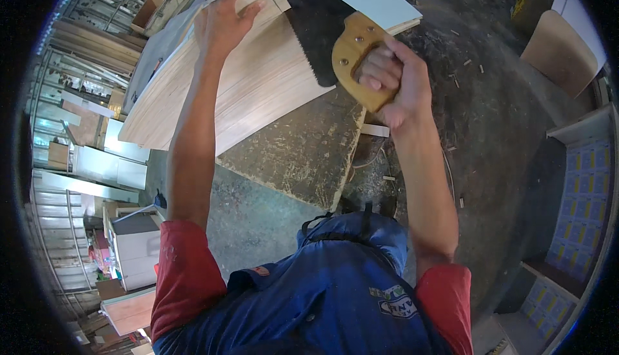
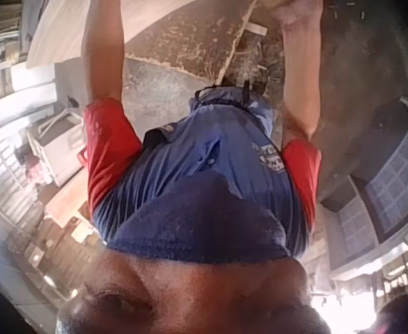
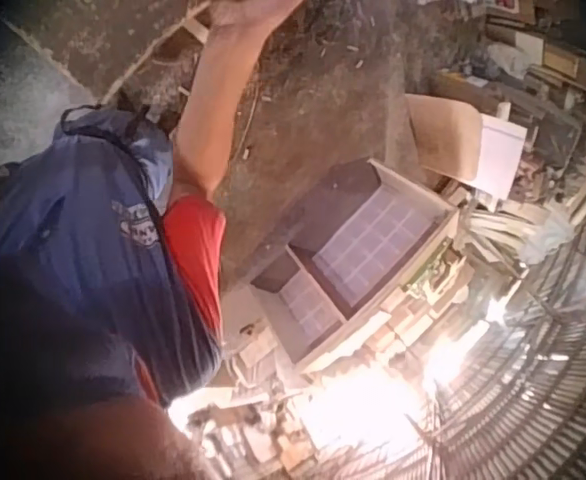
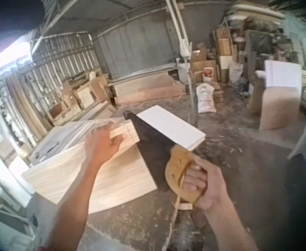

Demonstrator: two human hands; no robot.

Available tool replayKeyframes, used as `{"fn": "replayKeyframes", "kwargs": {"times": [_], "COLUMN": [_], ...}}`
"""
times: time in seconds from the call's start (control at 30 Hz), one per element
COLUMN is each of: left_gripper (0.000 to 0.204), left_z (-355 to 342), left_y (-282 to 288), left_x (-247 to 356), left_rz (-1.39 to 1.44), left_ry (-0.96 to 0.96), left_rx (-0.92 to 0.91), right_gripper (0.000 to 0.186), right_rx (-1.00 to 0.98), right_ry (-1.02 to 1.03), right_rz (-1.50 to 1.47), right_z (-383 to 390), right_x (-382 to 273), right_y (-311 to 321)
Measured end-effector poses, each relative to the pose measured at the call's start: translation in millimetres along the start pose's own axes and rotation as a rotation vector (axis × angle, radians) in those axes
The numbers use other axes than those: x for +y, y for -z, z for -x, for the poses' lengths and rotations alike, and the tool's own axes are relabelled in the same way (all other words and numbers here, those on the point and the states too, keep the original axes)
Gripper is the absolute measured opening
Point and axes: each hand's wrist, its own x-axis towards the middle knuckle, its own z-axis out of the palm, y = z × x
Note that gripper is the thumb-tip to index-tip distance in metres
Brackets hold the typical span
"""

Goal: The person saws a wood panel with a hand saw, trims the edges of boards using a utility knife, and rubs the surfaces with a sanding block.

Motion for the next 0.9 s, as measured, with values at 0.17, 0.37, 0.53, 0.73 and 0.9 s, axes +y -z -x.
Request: {"fn": "replayKeyframes", "kwargs": {"times": [0.17, 0.37, 0.53, 0.73, 0.9], "left_gripper": [0.05, 0.05, 0.049, 0.048, 0.044], "left_z": [-2, 2, 2, -1, -1], "left_y": [6, 3, 7, 4, 7], "left_x": [-14, 3, -7, 5, -3], "left_rz": [-0.054, -0.055, -0.086, -0.041, -0.027], "left_ry": [0.057, 0.049, 0.084, 0.034, 0.065], "left_rx": [-0.149, -0.093, -0.157, -0.035, -0.122], "right_gripper": [0.031, 0.029, 0.031, 0.033, 0.034], "right_rx": [-0.129, -0.091, 0.0, 0.016, 0.12], "right_ry": [-0.13, -0.025, -0.071, -0.053, -0.018], "right_rz": [-0.098, -0.03, -0.037, 0.003, -0.039], "right_z": [52, 9, 33, 24, 0], "right_x": [-5, -5, 0, -11, 10], "right_y": [25, 15, 19, 10, 0]}}
